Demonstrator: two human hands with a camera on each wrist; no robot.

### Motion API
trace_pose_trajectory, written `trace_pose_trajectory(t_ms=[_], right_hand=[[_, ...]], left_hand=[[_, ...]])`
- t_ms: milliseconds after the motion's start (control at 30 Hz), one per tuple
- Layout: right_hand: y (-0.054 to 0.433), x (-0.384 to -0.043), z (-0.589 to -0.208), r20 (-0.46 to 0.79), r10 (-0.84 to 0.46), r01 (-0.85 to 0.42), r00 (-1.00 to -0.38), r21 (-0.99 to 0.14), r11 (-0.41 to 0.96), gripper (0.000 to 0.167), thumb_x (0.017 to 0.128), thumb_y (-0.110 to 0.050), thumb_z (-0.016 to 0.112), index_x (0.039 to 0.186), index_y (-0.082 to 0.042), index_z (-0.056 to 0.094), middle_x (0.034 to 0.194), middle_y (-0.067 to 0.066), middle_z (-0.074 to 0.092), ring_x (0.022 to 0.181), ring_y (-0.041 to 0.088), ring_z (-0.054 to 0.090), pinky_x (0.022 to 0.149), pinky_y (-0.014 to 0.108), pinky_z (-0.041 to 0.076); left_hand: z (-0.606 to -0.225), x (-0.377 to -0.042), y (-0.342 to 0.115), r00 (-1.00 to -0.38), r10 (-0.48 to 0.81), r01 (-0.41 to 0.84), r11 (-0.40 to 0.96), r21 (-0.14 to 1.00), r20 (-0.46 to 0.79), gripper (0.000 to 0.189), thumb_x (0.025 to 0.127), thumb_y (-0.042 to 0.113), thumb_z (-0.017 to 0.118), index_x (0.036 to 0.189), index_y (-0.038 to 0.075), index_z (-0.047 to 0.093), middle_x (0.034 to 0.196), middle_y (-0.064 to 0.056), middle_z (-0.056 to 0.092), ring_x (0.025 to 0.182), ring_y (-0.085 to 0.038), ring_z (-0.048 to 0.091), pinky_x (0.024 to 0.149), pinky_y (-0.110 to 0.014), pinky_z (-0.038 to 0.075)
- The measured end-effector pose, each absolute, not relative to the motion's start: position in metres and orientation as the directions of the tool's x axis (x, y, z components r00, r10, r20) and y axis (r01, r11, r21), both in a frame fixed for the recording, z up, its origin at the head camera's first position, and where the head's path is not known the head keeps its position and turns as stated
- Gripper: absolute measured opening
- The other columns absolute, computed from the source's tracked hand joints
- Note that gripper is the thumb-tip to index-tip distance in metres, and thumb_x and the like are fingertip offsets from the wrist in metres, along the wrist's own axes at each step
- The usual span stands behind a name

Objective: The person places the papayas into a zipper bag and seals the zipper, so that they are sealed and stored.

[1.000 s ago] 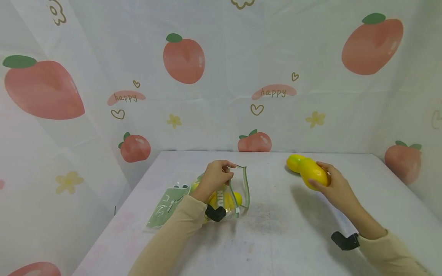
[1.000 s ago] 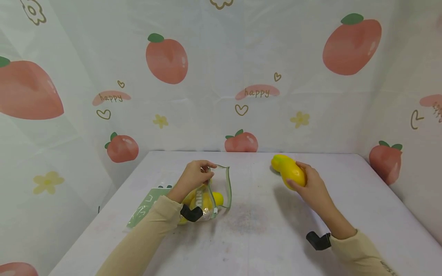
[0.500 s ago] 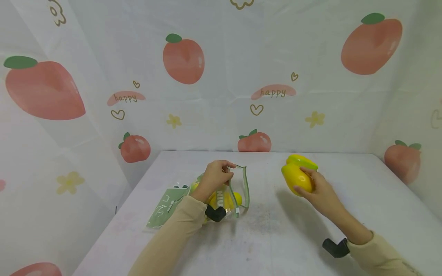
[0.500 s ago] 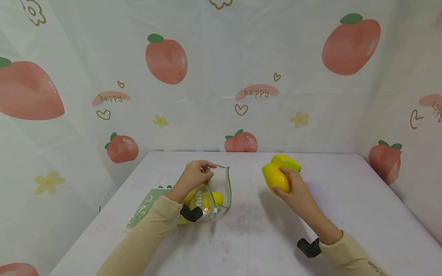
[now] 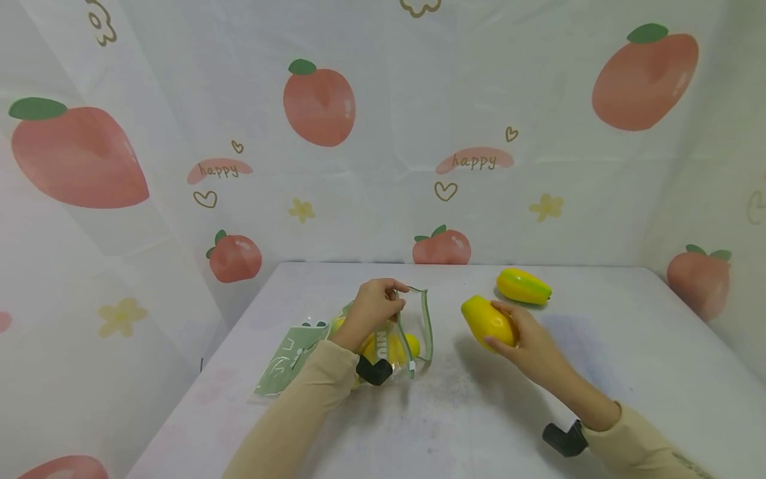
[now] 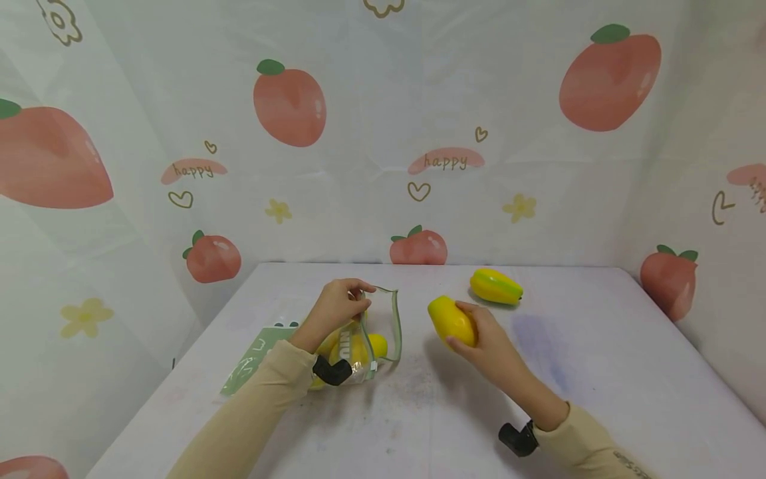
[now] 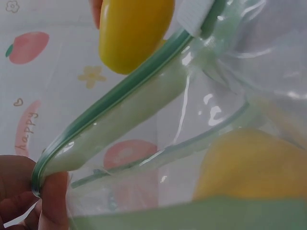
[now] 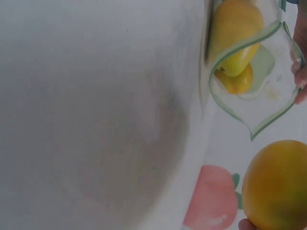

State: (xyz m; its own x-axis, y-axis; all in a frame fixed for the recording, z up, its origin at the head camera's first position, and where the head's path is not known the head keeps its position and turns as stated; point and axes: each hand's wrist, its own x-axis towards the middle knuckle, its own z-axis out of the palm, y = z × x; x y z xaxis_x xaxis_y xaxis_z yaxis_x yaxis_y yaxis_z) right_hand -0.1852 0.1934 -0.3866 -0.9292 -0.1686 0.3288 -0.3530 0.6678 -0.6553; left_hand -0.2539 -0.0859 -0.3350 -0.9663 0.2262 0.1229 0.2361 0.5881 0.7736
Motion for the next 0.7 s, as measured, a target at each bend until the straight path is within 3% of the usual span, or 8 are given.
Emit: trace_pose_trajectory(t_ms=[300,700], right_hand=[[0.175,-0.183,-0.395,0.315,-0.211,-0.375,-0.925,-0.678,0.632,0.062,0.087,-0.019,0.071,0.140,-0.004,0.044,0.137,0.019,0.050,0.112,0.031,0.052,0.097,0.053,0.045],[0.152,-0.183,-0.402,0.226,-0.272,-0.349,-0.935,-0.713,0.608,0.062,0.087,-0.022,0.071,0.141,-0.006,0.044,0.137,0.017,0.050,0.118,0.031,0.052,0.101,0.053,0.044]], left_hand=[[-0.336,-0.254,-0.086,-0.965,0.227,0.243,0.589,0.771,0.130,0.021,0.087,0.005,0.065,0.107,0.007,0.072,0.069,-0.005,0.056,0.052,-0.013,0.061,0.055,-0.024,0.054],[-0.336,-0.253,-0.085,-0.968,0.222,0.227,0.583,0.780,0.117,0.021,0.087,0.005,0.065,0.107,0.007,0.072,0.071,-0.005,0.055,0.053,-0.014,0.061,0.056,-0.025,0.055]])
